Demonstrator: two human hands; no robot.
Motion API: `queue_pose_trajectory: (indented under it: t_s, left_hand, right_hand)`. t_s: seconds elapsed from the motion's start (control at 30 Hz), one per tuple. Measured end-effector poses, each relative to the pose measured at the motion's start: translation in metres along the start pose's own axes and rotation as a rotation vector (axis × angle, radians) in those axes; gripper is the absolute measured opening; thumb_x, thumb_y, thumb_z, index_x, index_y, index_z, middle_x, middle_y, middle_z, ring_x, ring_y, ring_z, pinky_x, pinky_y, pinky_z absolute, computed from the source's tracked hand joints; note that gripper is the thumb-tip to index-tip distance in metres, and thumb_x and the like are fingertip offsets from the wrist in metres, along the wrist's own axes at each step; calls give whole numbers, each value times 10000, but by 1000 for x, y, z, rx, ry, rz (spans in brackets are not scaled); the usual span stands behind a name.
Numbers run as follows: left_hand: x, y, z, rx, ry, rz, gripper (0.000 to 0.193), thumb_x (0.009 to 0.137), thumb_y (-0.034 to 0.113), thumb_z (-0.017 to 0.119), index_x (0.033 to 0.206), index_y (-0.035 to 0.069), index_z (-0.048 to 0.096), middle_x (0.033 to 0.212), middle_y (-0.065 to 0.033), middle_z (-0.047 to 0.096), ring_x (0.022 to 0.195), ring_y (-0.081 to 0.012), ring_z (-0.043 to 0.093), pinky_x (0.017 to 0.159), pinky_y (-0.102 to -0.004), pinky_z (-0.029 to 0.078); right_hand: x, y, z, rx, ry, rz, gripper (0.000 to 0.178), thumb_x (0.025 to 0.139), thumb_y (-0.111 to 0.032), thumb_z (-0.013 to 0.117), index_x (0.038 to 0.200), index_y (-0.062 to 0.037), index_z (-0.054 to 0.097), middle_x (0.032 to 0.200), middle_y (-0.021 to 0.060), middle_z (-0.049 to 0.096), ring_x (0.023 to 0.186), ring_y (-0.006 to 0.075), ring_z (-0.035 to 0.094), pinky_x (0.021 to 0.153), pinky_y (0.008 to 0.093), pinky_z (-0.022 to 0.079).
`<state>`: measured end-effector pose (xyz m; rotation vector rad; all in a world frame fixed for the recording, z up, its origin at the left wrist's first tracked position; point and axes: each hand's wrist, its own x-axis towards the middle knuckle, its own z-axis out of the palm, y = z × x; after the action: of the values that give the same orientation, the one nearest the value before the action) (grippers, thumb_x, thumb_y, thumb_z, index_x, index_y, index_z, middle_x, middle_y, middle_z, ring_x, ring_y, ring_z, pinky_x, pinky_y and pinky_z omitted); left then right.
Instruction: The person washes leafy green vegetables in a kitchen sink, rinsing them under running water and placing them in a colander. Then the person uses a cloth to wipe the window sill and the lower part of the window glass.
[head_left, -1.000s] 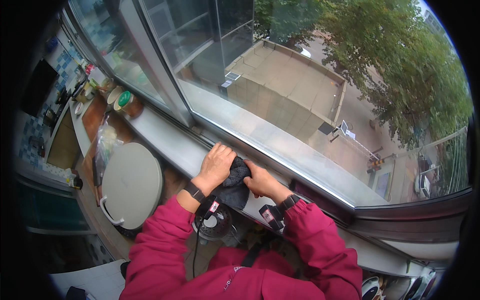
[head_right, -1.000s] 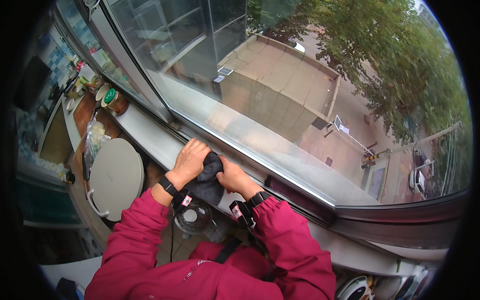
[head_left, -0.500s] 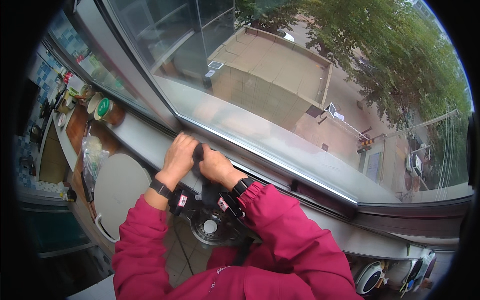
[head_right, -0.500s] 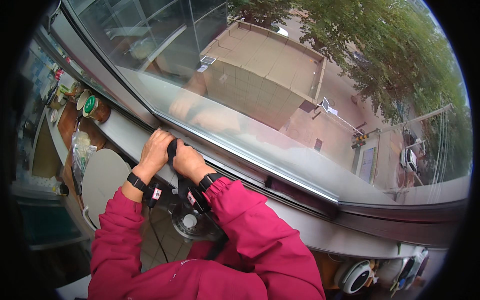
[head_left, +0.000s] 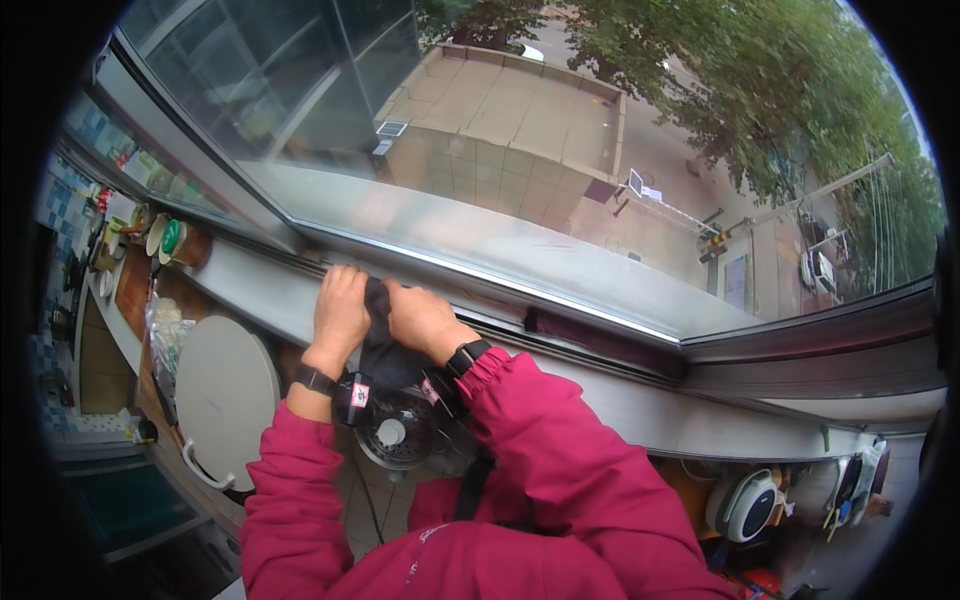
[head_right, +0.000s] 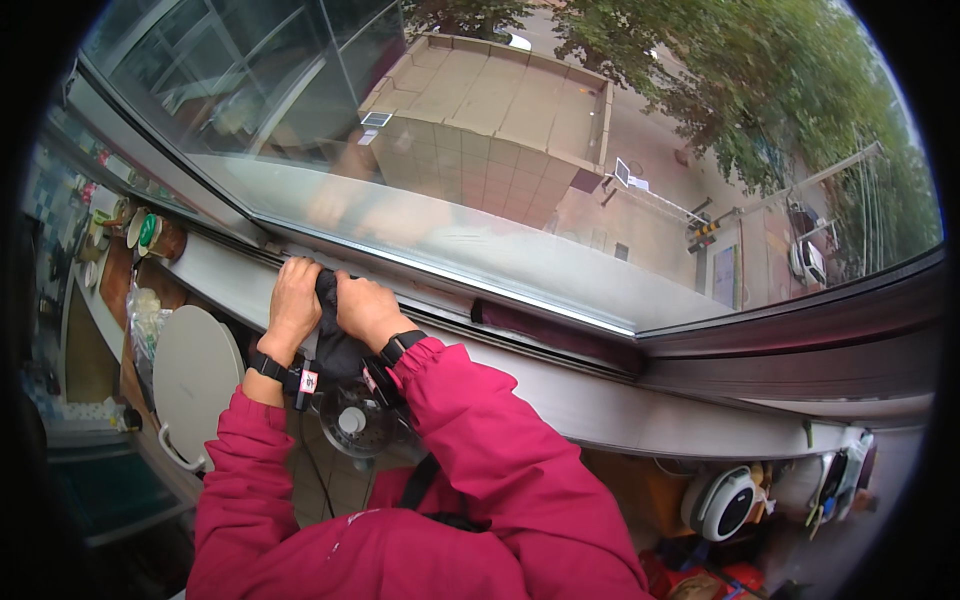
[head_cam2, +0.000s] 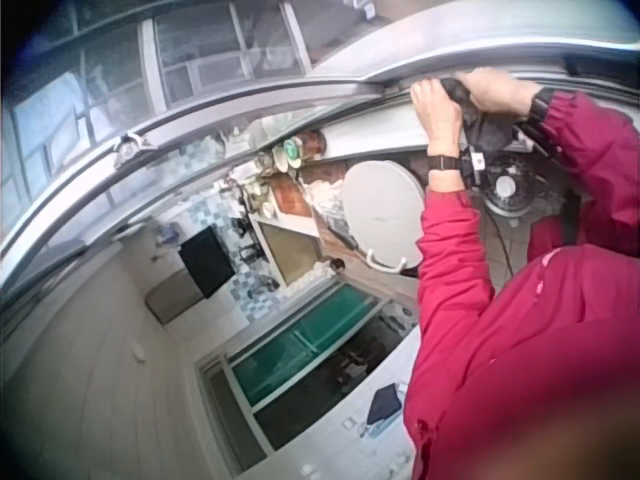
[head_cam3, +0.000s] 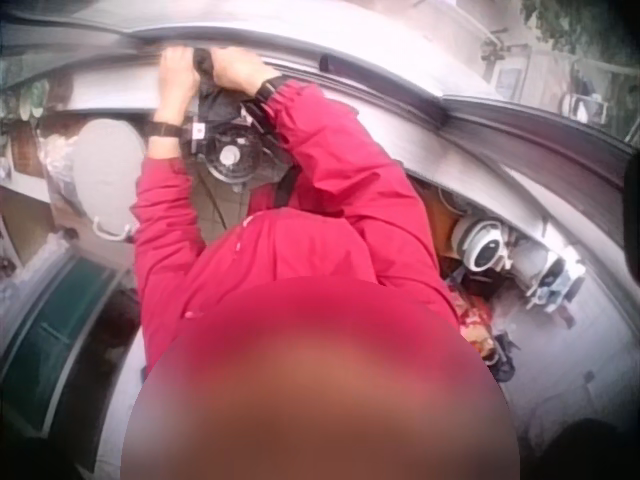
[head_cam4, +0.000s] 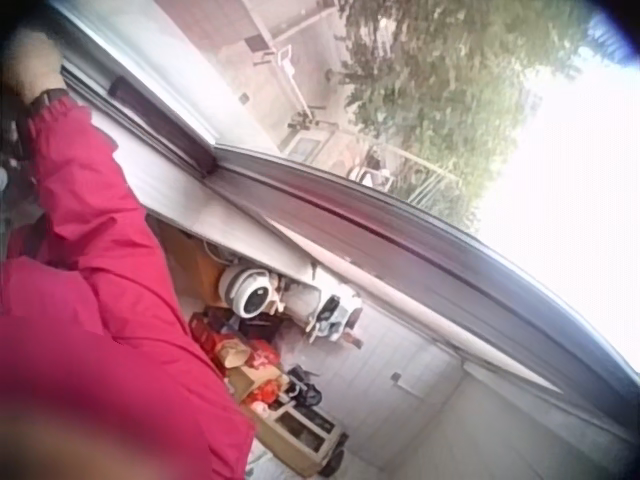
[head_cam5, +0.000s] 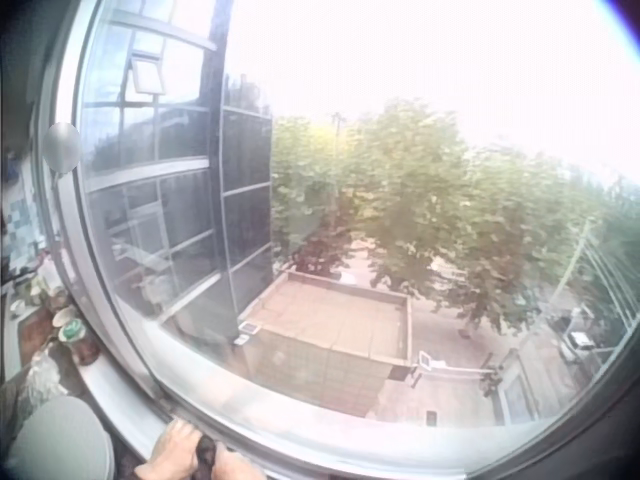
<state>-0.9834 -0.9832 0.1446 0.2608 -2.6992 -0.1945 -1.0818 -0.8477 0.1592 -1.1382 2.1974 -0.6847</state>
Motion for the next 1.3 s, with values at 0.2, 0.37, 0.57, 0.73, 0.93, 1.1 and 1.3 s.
queue_pose_trajectory:
  t_s: [0.2,0.37,0.57,0.73,0.93,1.1,1.3]
  left_hand:
    - [-2,64,9,-15,0,9,187,721,-30,573,905,-11,598,976,-164,578,1034,-358,522,981,-440,425]
    - [-4,106,17,-32,8,-11,185,710,-23,581,894,-11,601,1014,-172,586,1076,-357,520,1003,-430,419]
    - [-5,143,27,-26,1,-8,176,709,3,586,884,-2,605,966,-161,578,1046,-343,522,993,-415,418]
    - [-4,170,33,-30,14,12,175,702,21,608,875,3,610,958,-158,578,1038,-337,524,1011,-418,401]
    - [-5,197,38,-47,-42,-5,202,727,19,575,923,-8,617,976,-163,573,1054,-351,517,1013,-436,397]
    - [-4,204,39,-23,-58,-1,188,732,28,579,912,-7,619,980,-160,576,1054,-347,519,1011,-434,398]
    - [-4,195,37,-75,-43,33,193,718,24,591,906,-1,623,973,-153,584,1030,-346,529,997,-432,406]
  right_hand:
    - [-53,31,-22,-61,36,36,499,846,-110,525,1344,-78,506,992,257,694,952,420,669,847,508,529]
    - [-83,53,-35,-67,6,103,522,859,-151,532,1377,-134,468,1018,276,682,977,445,651,870,520,515]
    - [-112,74,-47,-88,5,129,529,857,-167,530,1380,-119,469,1001,275,685,951,450,658,851,522,521]
    - [-134,84,-62,-97,-9,176,515,854,-137,524,1367,-110,486,957,261,696,911,423,679,817,507,535]
    - [-154,94,-72,-101,-34,208,500,860,-134,528,1357,-103,484,972,264,695,929,431,674,824,517,530]
    - [-156,97,-68,-199,4,164,509,858,-133,529,1362,-99,468,954,255,699,912,428,678,814,517,532]
    - [-157,99,-60,-203,42,140,516,862,-157,549,1358,-69,437,940,256,697,891,430,680,795,514,537]
